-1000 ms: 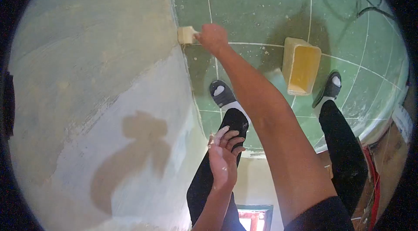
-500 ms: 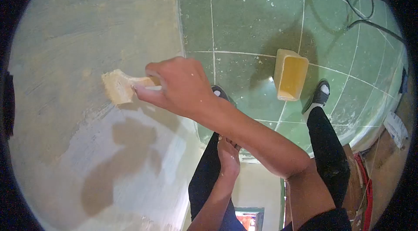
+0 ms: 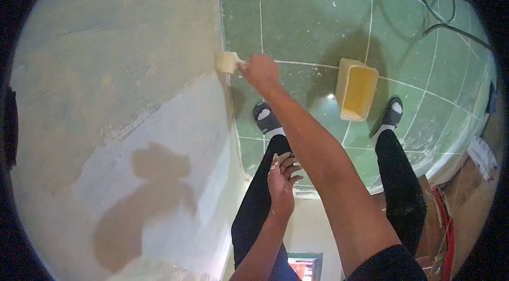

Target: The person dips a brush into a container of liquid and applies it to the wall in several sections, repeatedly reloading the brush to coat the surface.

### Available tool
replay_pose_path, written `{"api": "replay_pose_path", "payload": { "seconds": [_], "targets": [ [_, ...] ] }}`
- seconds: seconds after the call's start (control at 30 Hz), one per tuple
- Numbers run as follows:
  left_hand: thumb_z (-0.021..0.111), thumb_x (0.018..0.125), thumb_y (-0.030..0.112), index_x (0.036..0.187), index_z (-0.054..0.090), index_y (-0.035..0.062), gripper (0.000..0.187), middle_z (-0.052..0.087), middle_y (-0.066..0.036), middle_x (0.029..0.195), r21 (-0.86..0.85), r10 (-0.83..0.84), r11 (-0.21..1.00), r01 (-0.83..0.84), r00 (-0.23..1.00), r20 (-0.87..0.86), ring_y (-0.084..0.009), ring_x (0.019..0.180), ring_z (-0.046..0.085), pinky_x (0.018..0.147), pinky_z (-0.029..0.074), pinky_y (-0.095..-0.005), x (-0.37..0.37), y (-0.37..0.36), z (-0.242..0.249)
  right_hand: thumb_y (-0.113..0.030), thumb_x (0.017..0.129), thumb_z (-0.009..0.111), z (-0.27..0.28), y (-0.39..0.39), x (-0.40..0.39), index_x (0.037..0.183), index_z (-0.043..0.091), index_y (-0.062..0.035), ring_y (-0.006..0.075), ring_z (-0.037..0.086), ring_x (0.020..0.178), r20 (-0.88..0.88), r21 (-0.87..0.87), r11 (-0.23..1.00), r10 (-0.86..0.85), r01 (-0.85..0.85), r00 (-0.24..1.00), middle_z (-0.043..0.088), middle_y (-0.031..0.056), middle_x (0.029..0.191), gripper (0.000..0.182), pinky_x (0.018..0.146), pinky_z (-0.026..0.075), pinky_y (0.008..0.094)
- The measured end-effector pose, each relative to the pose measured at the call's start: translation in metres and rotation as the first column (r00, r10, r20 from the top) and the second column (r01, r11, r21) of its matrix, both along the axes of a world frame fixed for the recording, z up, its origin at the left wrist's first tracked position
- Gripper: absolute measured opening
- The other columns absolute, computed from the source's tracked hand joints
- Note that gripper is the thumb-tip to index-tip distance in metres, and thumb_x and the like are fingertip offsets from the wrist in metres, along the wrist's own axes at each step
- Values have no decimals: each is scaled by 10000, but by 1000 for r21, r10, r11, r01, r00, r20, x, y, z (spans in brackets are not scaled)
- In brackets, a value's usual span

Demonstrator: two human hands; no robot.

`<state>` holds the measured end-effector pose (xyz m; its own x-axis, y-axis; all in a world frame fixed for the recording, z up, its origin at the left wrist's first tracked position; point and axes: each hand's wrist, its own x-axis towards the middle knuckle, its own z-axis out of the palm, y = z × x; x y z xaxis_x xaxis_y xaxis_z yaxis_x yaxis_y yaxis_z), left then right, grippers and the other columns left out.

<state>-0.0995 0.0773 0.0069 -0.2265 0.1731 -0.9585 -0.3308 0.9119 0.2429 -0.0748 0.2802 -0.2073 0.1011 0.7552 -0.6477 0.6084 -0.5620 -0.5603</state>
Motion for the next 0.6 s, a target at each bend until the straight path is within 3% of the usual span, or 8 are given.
{"api": "replay_pose_path", "payload": {
  "seconds": [0.1, 0.17, 0.27, 0.33, 0.37, 0.47, 0.5, 0.6],
  "targets": [
    [446, 1021, 418, 1233, 558, 24, 461, 648, -90, 1020, -48, 28, 999, -26, 999, 40, -189, 870, 641, 680, 499, -312, -3, -15, -4, -517, 853, 646, 57, 23, -11, 892, 740, -65, 401, 653, 811, 3, 202, 979, -43, 42, 999, 682, 203, 818, 463, 708, 517, 498],
    [453, 1014, 416, 1225, 564, 32, 453, 648, -88, 1018, -76, 9, 997, -7, 1000, 24, -184, 863, 640, 677, 500, -314, 2, -16, -4, -493, 842, 667, 127, 42, -1, 896, 739, -65, 398, 656, 812, -64, 208, 977, -28, 41, 998, 682, 205, 810, 437, 701, 515, 492],
    [471, 999, 402, 1232, 567, 40, 441, 652, -86, 1020, -94, -34, 995, 33, 999, -2, -192, 923, 636, 707, 510, -336, 8, -14, 5, -469, 827, 680, 211, 43, 20, 821, 714, -50, 389, 654, 699, -163, 349, 928, -72, 126, 984, 662, 194, 716, 421, 643, 513, 472],
    [481, 994, 391, 1266, 550, 33, 454, 642, -83, 1081, 232, -148, 961, 152, 988, -34, -209, 1020, 616, 806, 501, -345, 4, -23, 1, -464, 808, 714, 247, 36, 26, 860, 730, -63, 373, 650, 683, -209, 357, 922, -74, 147, 975, 663, 188, 721, 405, 625, 504, 444],
    [503, 985, 380, 1297, 526, 30, 470, 616, -76, 1158, 418, -371, 820, 390, 919, -130, -214, 1089, 589, 905, 465, -354, -4, -32, -2, -451, 800, 730, 258, 32, 26, 830, 718, -59, 354, 628, 634, -307, 358, 915, -73, 186, 949, 645, 174, 689, 393, 592, 488, 421],
    [504, 989, 346, 1304, 520, 41, 439, 608, -69, 1190, 263, -210, 941, 213, 977, -42, -214, 1076, 594, 947, 435, -351, -5, -22, 4, -395, 802, 757, 238, 18, 12, 766, 686, -51, 291, 567, 541, -493, 366, 878, -99, 309, 865, 599, 132, 630, 353, 528, 446, 370],
    [504, 989, 346, 1304, 520, 41, 439, 608, -69, 1190, 263, -215, 939, 220, 975, -50, -214, 1076, 594, 947, 435, -351, -7, -20, 1, -386, 814, 753, 217, 15, 4, 776, 685, -45, 275, 562, 545, -543, 337, 882, -103, 329, 834, 594, 132, 632, 349, 535, 445, 364],
    [490, 1006, 338, 1316, 510, 43, 429, 624, -67, 1173, -38, 19, 999, -20, 999, -30, -198, 1036, 606, 873, 473, -340, -9, -17, -5, -379, 846, 742, 129, -1, -24, 807, 679, -26, 237, 553, 571, -603, 258, 897, -141, 359, 785, 593, 147, 669, 361, 556, 443, 351]
  ]
}}
